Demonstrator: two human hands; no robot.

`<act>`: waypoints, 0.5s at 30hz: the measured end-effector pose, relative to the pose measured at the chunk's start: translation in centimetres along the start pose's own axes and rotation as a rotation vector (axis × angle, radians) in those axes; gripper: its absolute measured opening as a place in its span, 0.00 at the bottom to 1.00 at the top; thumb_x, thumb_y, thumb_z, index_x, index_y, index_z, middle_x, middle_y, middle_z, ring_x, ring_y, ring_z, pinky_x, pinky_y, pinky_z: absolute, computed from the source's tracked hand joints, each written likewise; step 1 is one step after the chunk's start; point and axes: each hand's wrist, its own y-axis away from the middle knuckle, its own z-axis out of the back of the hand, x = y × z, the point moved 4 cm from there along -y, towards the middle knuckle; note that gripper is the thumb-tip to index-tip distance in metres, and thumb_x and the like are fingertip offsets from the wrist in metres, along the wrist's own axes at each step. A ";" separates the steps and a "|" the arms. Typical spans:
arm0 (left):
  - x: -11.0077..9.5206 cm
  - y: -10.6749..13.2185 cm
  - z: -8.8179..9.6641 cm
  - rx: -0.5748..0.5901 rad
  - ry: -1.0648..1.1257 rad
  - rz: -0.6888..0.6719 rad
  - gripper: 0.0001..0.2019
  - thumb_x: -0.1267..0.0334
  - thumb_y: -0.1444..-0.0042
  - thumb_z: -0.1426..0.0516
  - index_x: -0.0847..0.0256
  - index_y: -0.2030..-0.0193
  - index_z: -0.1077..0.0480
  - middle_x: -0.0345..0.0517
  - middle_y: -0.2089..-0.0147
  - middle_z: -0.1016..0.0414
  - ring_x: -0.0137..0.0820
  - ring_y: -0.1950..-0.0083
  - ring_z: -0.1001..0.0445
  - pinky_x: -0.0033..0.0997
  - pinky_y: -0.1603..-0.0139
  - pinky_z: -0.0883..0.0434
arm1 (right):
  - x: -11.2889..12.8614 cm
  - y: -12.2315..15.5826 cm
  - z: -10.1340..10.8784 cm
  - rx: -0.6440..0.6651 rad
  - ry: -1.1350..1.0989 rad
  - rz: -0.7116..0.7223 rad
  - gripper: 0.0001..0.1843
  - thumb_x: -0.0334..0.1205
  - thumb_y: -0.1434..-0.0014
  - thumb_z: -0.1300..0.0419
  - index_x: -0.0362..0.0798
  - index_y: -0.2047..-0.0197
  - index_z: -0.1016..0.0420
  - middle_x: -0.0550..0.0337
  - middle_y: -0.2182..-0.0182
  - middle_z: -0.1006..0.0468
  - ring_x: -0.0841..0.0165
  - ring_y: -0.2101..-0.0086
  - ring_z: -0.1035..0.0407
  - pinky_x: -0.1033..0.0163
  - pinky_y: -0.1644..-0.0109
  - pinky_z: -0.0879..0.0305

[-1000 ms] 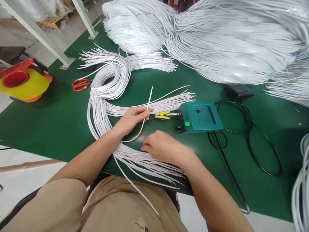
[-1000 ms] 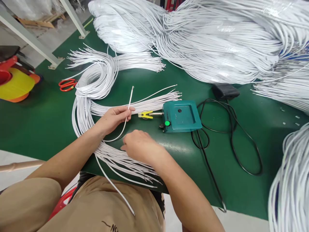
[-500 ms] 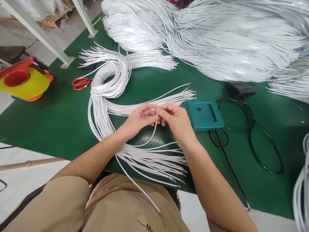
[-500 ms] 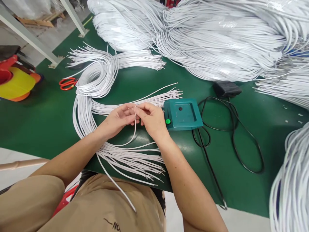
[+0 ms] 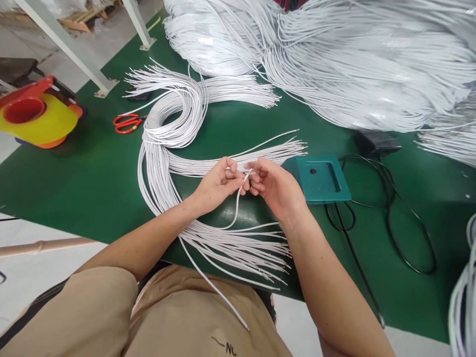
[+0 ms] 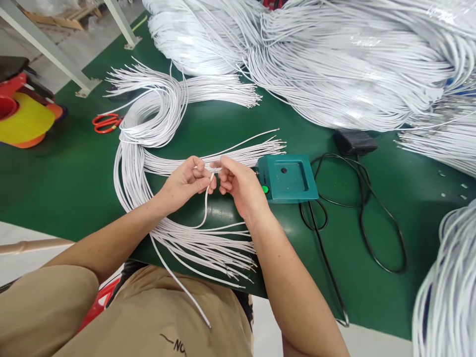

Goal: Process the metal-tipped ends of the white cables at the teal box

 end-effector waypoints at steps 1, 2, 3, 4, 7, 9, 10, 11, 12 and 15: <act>0.1 0.0 -0.1 0.017 0.000 0.008 0.20 0.57 0.45 0.37 0.58 0.65 0.48 0.35 0.72 0.26 0.24 0.70 0.27 0.26 0.65 0.33 | 0.1 0.0 0.1 0.007 0.015 0.004 0.15 0.51 0.47 0.36 0.47 0.73 0.28 0.68 0.83 0.39 0.74 0.80 0.41 0.66 0.75 0.46; 0.1 0.0 -0.2 0.033 0.003 0.013 0.20 0.57 0.45 0.37 0.58 0.65 0.48 0.35 0.72 0.26 0.24 0.69 0.26 0.27 0.64 0.32 | 0.1 0.0 0.1 0.018 0.039 0.003 0.17 0.53 0.47 0.36 0.47 0.74 0.28 0.68 0.83 0.39 0.73 0.80 0.39 0.65 0.75 0.47; 0.2 0.1 -0.2 0.050 0.006 0.013 0.20 0.57 0.45 0.37 0.58 0.65 0.48 0.36 0.72 0.26 0.24 0.69 0.26 0.27 0.64 0.32 | 0.1 0.1 0.1 0.030 0.065 -0.001 0.18 0.53 0.47 0.36 0.46 0.76 0.29 0.67 0.84 0.38 0.73 0.79 0.38 0.65 0.75 0.47; 0.2 0.1 -0.3 0.067 0.008 0.007 0.20 0.57 0.45 0.37 0.58 0.66 0.48 0.36 0.72 0.26 0.25 0.69 0.26 0.28 0.63 0.32 | 0.0 0.1 0.1 0.043 0.085 -0.013 0.19 0.53 0.47 0.35 0.46 0.77 0.30 0.66 0.84 0.37 0.72 0.79 0.37 0.65 0.75 0.47; 0.2 0.0 -0.3 0.096 -0.003 -0.006 0.20 0.57 0.45 0.37 0.58 0.66 0.48 0.37 0.71 0.26 0.25 0.68 0.26 0.27 0.64 0.32 | -0.2 0.2 0.0 0.087 0.076 -0.061 0.20 0.52 0.47 0.35 0.47 0.79 0.33 0.65 0.84 0.35 0.72 0.78 0.36 0.65 0.73 0.44; 0.1 0.0 -0.3 0.098 -0.007 -0.010 0.20 0.56 0.45 0.37 0.58 0.66 0.48 0.37 0.71 0.26 0.25 0.69 0.26 0.26 0.66 0.33 | -0.4 0.3 0.1 0.117 0.038 -0.086 0.20 0.53 0.47 0.35 0.47 0.79 0.33 0.66 0.84 0.36 0.72 0.78 0.36 0.65 0.71 0.41; 0.1 0.0 -0.2 0.093 -0.004 -0.013 0.21 0.56 0.46 0.37 0.58 0.66 0.48 0.36 0.72 0.26 0.24 0.69 0.26 0.25 0.67 0.33 | -0.4 0.2 0.1 0.128 0.020 -0.092 0.20 0.53 0.47 0.35 0.47 0.78 0.33 0.66 0.83 0.36 0.72 0.77 0.36 0.65 0.70 0.40; 0.0 -0.1 -0.1 0.086 0.000 -0.016 0.21 0.56 0.46 0.36 0.58 0.66 0.47 0.36 0.72 0.26 0.24 0.69 0.26 0.25 0.67 0.33 | -0.4 0.2 0.2 0.136 0.003 -0.093 0.20 0.53 0.47 0.34 0.47 0.77 0.32 0.66 0.83 0.36 0.72 0.76 0.35 0.65 0.69 0.39; 0.0 -0.1 0.0 0.077 0.004 -0.020 0.21 0.56 0.46 0.36 0.58 0.66 0.47 0.36 0.72 0.27 0.24 0.69 0.26 0.25 0.67 0.33 | -0.5 0.2 0.2 0.142 -0.012 -0.092 0.19 0.53 0.48 0.34 0.47 0.77 0.32 0.66 0.82 0.35 0.72 0.76 0.34 0.65 0.68 0.38; -0.1 -0.1 0.2 0.062 0.009 -0.030 0.19 0.57 0.46 0.36 0.58 0.64 0.45 0.36 0.70 0.27 0.24 0.68 0.26 0.24 0.67 0.33 | -0.5 0.2 0.4 0.145 -0.028 -0.070 0.17 0.50 0.48 0.33 0.47 0.75 0.30 0.65 0.79 0.31 0.73 0.74 0.34 0.66 0.67 0.38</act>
